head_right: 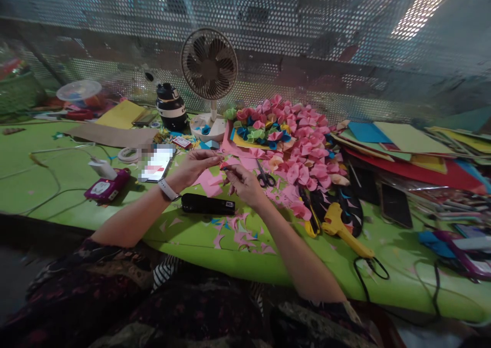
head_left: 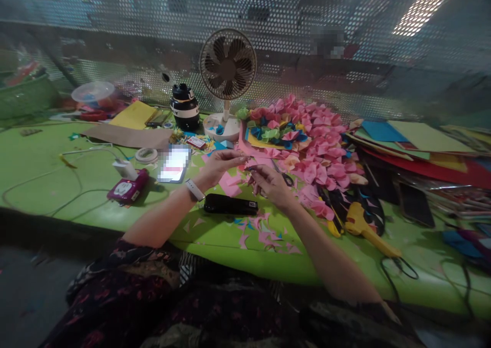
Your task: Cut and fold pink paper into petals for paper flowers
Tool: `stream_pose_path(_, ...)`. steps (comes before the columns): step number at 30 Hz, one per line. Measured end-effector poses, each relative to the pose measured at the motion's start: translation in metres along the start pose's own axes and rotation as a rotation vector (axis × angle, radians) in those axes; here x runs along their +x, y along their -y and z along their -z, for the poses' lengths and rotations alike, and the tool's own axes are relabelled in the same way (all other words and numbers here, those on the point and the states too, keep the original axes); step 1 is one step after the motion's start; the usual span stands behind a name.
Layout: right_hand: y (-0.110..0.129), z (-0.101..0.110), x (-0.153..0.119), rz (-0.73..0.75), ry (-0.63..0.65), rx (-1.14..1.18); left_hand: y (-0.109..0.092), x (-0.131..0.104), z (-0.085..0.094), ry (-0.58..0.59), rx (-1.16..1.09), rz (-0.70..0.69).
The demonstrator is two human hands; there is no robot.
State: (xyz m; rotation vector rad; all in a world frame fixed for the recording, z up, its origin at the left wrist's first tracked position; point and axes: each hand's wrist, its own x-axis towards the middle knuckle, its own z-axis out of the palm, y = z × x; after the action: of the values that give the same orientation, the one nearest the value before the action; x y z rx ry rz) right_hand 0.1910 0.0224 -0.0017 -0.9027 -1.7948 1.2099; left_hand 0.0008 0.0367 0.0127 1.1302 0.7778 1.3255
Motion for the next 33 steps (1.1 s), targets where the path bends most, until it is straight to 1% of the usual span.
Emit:
stream_pose_path(4, -0.005, -0.003, -0.002, 0.204, -0.284, -0.286, -0.003, -0.001, -0.003, -0.083, 0.031, -0.057)
stream_pose_path(6, -0.007, -0.003, -0.002, 0.281, -0.343, -0.405, -0.004, -0.002, -0.005, -0.076, 0.042, -0.073)
stream_pose_path(8, -0.008, -0.002, -0.001, 0.31, -0.342, -0.432, -0.004, -0.002, -0.005, -0.055, 0.03, -0.076)
stream_pose_path(10, -0.007, 0.0, 0.0, 0.281, -0.317, -0.402, -0.002, -0.001, -0.004, -0.034, 0.012, -0.071)
stream_pose_path(12, -0.004, 0.002, 0.001, 0.21, -0.25, -0.343, 0.0, 0.0, -0.003, -0.014, 0.004, -0.059)
stream_pose_path(15, -0.001, 0.004, 0.001, 0.097, -0.114, -0.202, 0.004, 0.002, 0.0, 0.007, -0.007, -0.033)
stream_pose_path(18, -0.001, 0.003, 0.002, 0.04, -0.028, -0.108, 0.005, 0.002, 0.0, 0.01, -0.024, -0.021)
stream_pose_path(20, -0.001, 0.0, 0.0, 0.075, -0.061, -0.162, 0.004, 0.002, -0.001, 0.004, -0.013, -0.029)
stream_pose_path(23, 0.001, -0.004, -0.003, 0.184, -0.204, -0.337, 0.001, 0.0, -0.003, -0.011, 0.025, -0.058)
stream_pose_path(24, 0.001, -0.005, -0.005, 0.201, -0.234, -0.374, 0.0, 0.0, -0.003, -0.014, 0.036, -0.066)
stream_pose_path(28, 0.002, -0.004, -0.007, 0.155, -0.223, -0.368, -0.002, -0.002, -0.004, 0.0, 0.051, -0.051)
stream_pose_path(31, 0.001, -0.003, -0.005, 0.122, -0.201, -0.3, -0.001, -0.002, -0.003, 0.021, 0.042, -0.035)
stream_pose_path(33, 0.001, -0.002, -0.003, 0.094, -0.158, -0.234, 0.001, -0.001, -0.002, 0.03, 0.036, -0.04)
